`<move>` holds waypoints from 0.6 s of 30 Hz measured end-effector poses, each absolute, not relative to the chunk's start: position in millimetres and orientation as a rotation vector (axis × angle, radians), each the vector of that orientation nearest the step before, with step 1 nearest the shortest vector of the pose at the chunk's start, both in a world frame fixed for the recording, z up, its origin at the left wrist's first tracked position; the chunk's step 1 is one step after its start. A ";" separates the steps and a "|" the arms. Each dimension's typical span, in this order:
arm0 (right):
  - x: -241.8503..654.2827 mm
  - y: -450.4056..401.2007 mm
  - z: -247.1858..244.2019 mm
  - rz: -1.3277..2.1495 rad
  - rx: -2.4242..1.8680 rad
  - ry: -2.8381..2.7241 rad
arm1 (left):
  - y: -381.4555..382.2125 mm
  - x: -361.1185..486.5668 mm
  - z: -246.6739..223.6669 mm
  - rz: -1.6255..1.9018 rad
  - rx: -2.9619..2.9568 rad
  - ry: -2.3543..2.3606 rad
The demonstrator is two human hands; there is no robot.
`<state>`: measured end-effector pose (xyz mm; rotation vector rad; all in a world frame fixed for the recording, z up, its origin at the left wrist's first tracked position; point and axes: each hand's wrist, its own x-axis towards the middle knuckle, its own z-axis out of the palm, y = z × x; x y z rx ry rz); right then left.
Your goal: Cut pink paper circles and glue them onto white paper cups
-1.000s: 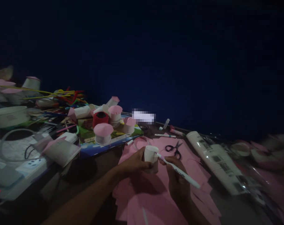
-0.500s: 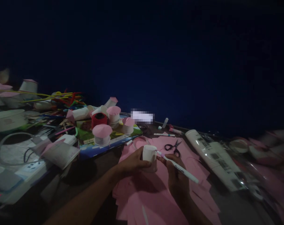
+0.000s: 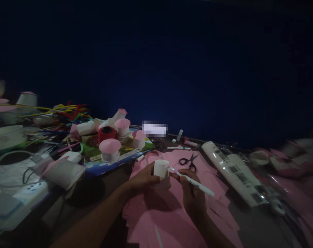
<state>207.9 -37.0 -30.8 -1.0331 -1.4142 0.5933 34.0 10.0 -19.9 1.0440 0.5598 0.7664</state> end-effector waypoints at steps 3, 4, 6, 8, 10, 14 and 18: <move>208.1 -38.1 -31.0 0.578 -1.018 -1.410 | 10.5 33.6 -18.1 0.759 1.039 0.564; 208.0 -38.6 -30.4 0.574 -1.008 -1.413 | 10.5 33.5 -18.0 0.764 1.032 0.566; 207.8 -39.9 -27.9 0.564 -0.989 -1.448 | 10.5 33.3 -18.5 0.784 1.017 0.569; 207.1 -41.5 -24.1 0.540 -0.977 -1.510 | 10.3 33.2 -19.0 0.800 1.008 0.568; 205.9 -42.8 -20.5 0.507 -0.959 -1.576 | 9.9 33.3 -19.3 0.804 1.003 0.554; 202.7 -43.8 -18.2 0.459 -0.932 -1.618 | 8.7 33.3 -19.1 0.822 1.000 0.511; 201.7 -43.0 -20.2 0.442 -0.969 -1.607 | 8.1 33.1 -18.5 0.808 1.013 0.528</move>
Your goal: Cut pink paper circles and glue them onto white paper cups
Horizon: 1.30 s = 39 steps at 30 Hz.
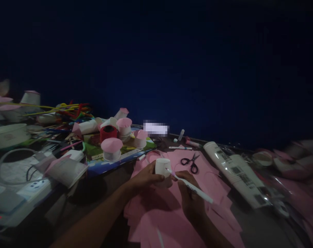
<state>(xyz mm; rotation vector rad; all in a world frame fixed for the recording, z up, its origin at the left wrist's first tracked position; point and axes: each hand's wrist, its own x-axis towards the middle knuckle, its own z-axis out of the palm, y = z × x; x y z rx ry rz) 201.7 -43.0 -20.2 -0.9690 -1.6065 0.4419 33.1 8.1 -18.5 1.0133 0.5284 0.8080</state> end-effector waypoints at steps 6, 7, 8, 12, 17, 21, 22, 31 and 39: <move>203.6 -41.4 -20.8 0.453 -1.042 -1.589 | 9.3 33.5 -15.7 0.768 1.064 0.501; 204.3 -41.3 -21.5 0.474 -1.050 -1.560 | 9.5 33.3 -15.1 0.763 1.060 0.517; 205.2 -41.2 -22.8 0.505 -1.051 -1.520 | 9.7 33.1 -14.4 0.761 1.055 0.547; 208.9 -40.2 -31.0 0.672 -0.980 -1.357 | 9.7 32.7 -13.1 0.776 1.043 0.633; 206.9 -39.7 -37.8 0.775 -0.932 -1.277 | 10.2 35.0 -20.2 0.792 1.031 0.613; 202.6 -41.6 -35.4 0.762 -0.918 -1.266 | 11.8 36.0 -26.7 0.783 1.101 0.570; 202.1 -41.8 -34.2 0.751 -0.921 -1.267 | 12.2 35.8 -26.9 0.781 1.114 0.577; 204.3 -39.4 -28.8 0.680 -0.951 -1.292 | 9.4 35.4 -20.4 0.831 1.006 0.536; 204.3 -42.8 -17.0 0.510 -0.969 -1.515 | 6.9 38.5 -18.1 0.793 1.106 0.486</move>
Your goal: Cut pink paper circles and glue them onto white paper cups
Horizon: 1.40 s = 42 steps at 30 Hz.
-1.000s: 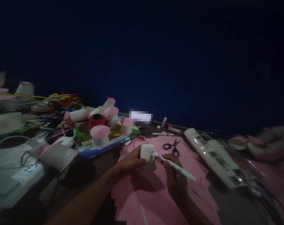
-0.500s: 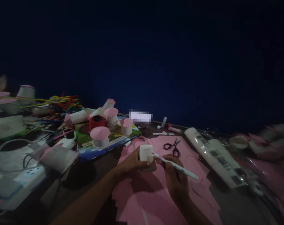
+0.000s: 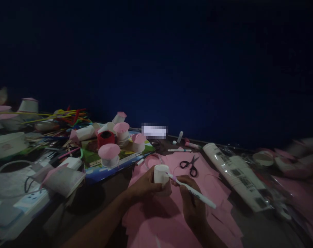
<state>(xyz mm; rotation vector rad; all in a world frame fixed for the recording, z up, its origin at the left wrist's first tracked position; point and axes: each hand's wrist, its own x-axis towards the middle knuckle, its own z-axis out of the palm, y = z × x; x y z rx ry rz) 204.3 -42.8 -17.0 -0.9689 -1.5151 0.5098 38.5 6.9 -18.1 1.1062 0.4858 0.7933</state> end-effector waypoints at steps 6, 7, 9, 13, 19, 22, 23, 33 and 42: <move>205.6 -41.4 -18.9 0.498 -0.956 -1.553 | 10.4 36.2 -27.3 0.791 1.081 0.579; 205.7 -41.5 -19.1 0.498 -0.957 -1.554 | 10.9 35.9 -28.9 0.793 1.077 0.576; 206.1 -41.9 -19.1 0.496 -0.962 -1.561 | 11.4 35.8 -30.7 0.789 1.072 0.547; 206.9 -42.2 -17.9 0.480 -0.978 -1.573 | 11.8 36.3 -31.0 0.800 1.072 0.540; 206.0 -42.9 -16.4 0.479 -0.978 -1.576 | 10.8 35.5 -27.2 0.781 1.077 0.581; 206.8 -43.1 -17.1 0.513 -0.963 -1.574 | 10.2 34.8 -24.9 0.775 1.092 0.609; 207.3 -42.9 -17.5 0.522 -0.956 -1.568 | 10.2 34.6 -24.3 0.771 1.099 0.621; 207.4 -41.6 -15.5 0.541 -0.945 -1.558 | 10.0 34.8 -21.3 0.761 1.085 0.574; 210.0 -38.2 -21.0 0.559 -0.998 -1.472 | 12.0 32.8 -20.9 0.761 1.033 0.542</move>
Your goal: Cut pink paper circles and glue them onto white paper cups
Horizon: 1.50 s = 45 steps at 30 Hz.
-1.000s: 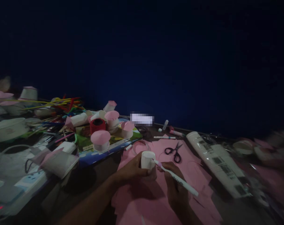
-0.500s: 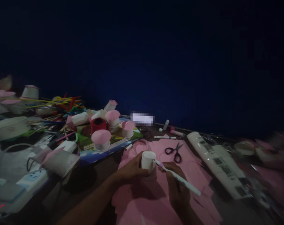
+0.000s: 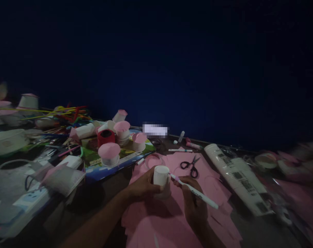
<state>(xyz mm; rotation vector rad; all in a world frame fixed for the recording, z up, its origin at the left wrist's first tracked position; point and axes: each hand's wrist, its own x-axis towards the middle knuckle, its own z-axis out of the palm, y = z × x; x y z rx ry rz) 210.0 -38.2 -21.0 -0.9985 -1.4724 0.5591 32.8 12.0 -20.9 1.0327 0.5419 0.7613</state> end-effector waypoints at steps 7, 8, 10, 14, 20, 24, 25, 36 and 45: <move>210.7 -37.6 -19.5 0.574 -1.032 -1.460 | 13.2 31.0 -20.1 0.754 1.016 0.512; 210.7 -37.7 -19.0 0.574 -1.035 -1.463 | 13.1 31.2 -19.2 0.759 1.012 0.510; 210.8 -37.8 -18.3 0.575 -1.041 -1.473 | 12.9 31.5 -17.4 0.763 1.011 0.514; 210.7 -37.2 -17.2 0.569 -1.020 -1.483 | 13.0 31.2 -17.6 0.746 1.007 0.516; 211.2 -39.4 -16.0 0.571 -0.939 -1.482 | 12.7 30.4 -22.5 0.775 0.959 0.560; 211.2 -41.7 -18.0 0.583 -0.857 -1.523 | 12.8 30.4 -19.9 0.774 0.936 0.526; 211.0 -42.0 -19.1 0.587 -0.844 -1.544 | 13.1 30.3 -19.1 0.773 0.940 0.521; 210.5 -40.3 -23.3 0.546 -0.866 -1.580 | 13.6 30.3 -21.2 0.768 0.953 0.486; 218.6 -36.1 -17.2 0.537 -0.972 -1.464 | 14.2 29.8 -20.5 0.793 0.968 0.514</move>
